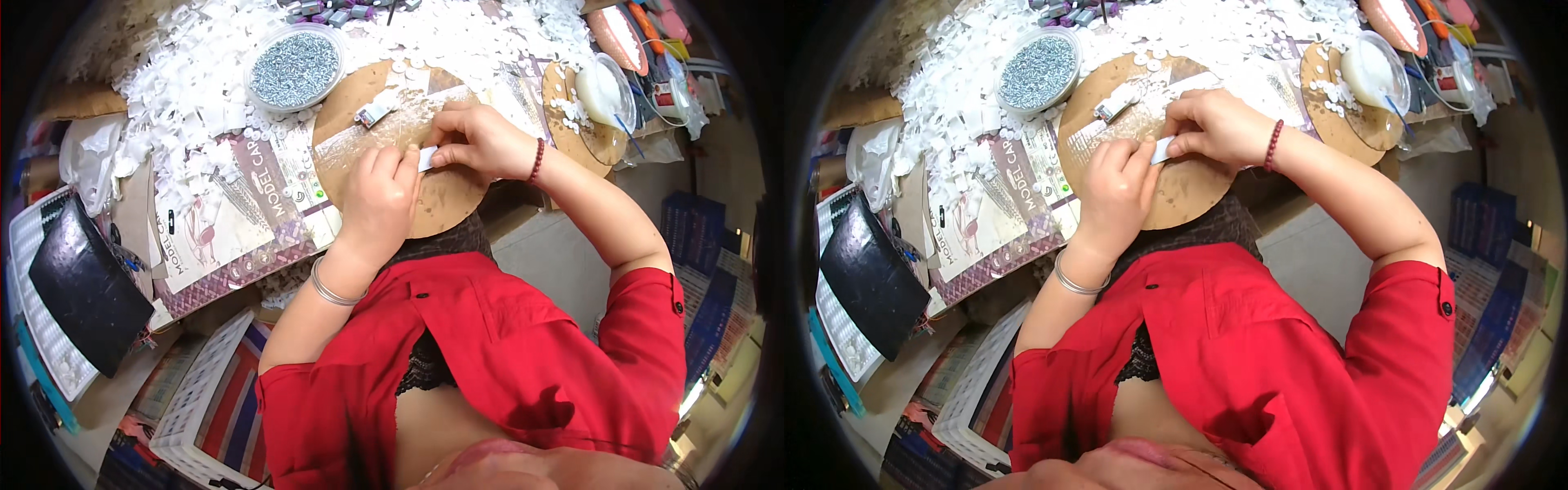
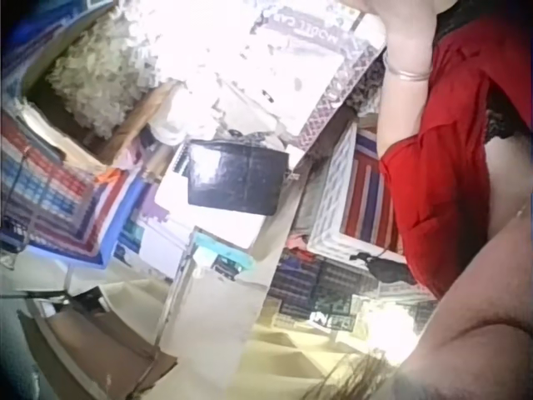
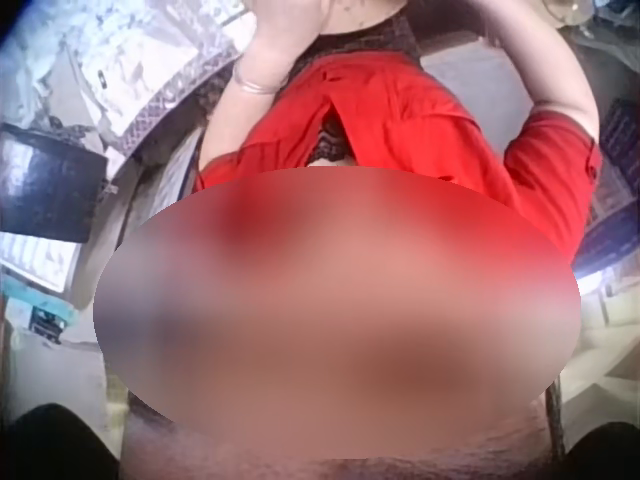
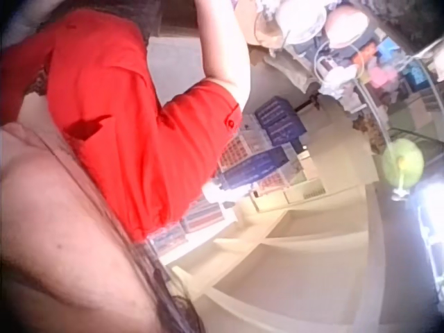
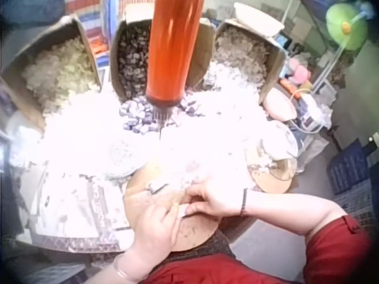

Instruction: Assembling small plastic components on a workbench using glue and a handheld electric screwdriver.

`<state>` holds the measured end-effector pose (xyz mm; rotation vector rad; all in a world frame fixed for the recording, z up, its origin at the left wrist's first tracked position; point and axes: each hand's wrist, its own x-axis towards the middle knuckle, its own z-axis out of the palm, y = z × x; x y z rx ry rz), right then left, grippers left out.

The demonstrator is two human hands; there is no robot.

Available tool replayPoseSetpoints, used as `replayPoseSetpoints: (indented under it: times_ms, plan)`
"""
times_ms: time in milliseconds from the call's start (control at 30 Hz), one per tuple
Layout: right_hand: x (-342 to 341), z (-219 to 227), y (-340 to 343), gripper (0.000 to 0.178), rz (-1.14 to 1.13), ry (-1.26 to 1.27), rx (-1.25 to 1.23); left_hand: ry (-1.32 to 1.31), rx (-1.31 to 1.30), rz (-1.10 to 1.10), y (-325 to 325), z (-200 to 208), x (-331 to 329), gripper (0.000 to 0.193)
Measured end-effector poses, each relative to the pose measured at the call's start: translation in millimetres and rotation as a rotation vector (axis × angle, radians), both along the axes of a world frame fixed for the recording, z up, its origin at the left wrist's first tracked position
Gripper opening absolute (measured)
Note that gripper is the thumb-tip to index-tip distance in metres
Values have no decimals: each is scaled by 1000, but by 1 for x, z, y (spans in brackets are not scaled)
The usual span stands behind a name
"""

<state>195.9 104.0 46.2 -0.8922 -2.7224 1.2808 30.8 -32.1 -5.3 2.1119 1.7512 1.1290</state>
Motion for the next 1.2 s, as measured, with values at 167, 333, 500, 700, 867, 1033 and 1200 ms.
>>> replayPoseSetpoints:
  times_ms: [167, 333, 500, 700, 867, 1033, 1200]
  plan:
    - [-15, 4, 9, 30, -5, -239, -42, 94, -17, 9, -3, 3, 4, 28]
    - [-5, -7, -3, 29, 55, 67, 191, -125, -80, 10, 0, 4, -2, 30]
    - [15, -9, -39, 25, -89, 173, 99, -251, -70, 19, -11, 1, 0, 33]
    - [11, -24, -48, 19, -177, 538, -57, -432, -17, -10, -15, 10, -6, 30]
    - [12, -32, -50, 15, -151, 594, -116, -617, -49, -37, -25, 9, 1, 27]
    - [0, -30, -73, 23, -327, 669, -102, -819, -94, 106, -29, 2, 18, 27]
    - [-5, -49, -73, 33, -451, 730, -223, -813, -181, 185, -24, 12, 21, 28]
